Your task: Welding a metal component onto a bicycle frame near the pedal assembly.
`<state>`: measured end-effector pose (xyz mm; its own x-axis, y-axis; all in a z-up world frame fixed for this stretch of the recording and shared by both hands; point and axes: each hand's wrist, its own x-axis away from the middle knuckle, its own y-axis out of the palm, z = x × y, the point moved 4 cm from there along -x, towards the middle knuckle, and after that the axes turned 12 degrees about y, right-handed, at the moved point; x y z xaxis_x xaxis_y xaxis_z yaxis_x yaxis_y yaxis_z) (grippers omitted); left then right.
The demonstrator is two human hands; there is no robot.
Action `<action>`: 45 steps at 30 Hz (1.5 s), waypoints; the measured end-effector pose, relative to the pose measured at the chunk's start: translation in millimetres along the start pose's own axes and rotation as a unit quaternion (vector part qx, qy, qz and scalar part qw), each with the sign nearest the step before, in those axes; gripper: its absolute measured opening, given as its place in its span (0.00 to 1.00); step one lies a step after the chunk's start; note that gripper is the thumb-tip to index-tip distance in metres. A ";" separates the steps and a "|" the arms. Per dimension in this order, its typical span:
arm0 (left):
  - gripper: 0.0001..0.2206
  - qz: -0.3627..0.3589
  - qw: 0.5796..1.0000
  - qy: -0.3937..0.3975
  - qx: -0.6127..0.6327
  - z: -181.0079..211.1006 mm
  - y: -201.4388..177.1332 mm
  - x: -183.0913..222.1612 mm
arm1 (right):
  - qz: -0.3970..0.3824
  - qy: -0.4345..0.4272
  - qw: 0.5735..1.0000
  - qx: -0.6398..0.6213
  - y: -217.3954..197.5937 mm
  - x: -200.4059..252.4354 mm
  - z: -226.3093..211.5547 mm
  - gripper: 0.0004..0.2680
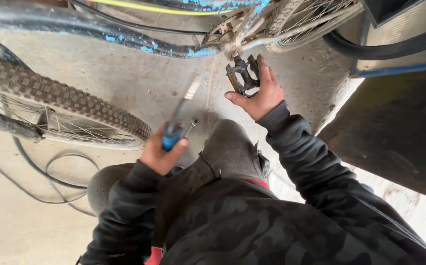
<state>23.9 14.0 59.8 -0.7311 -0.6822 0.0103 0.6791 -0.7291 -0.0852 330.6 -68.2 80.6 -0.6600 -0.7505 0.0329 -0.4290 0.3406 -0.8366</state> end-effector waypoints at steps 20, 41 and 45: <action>0.28 -0.015 0.986 0.067 0.154 73.5 0.3 -26.8 | -0.207 0.216 0.875 -0.381 30.5 42.9 130.2 0.25; 0.15 -0.089 0.828 0.147 -0.534 -167.0 -10.4 -239.4 | -0.360 0.063 0.795 -0.483 77.0 110.2 125.0 0.08; 0.21 0.014 0.727 0.281 -0.626 -148.3 15.2 -287.9 | -0.359 0.134 0.813 -0.438 84.2 120.7 155.3 0.08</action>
<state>235.0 207.5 -92.2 -0.8687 -0.3089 -0.3871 0.3587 0.1465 -0.9219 310.5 -218.1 -70.8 -0.1050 -0.8235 0.5575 -0.9604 0.2295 0.1581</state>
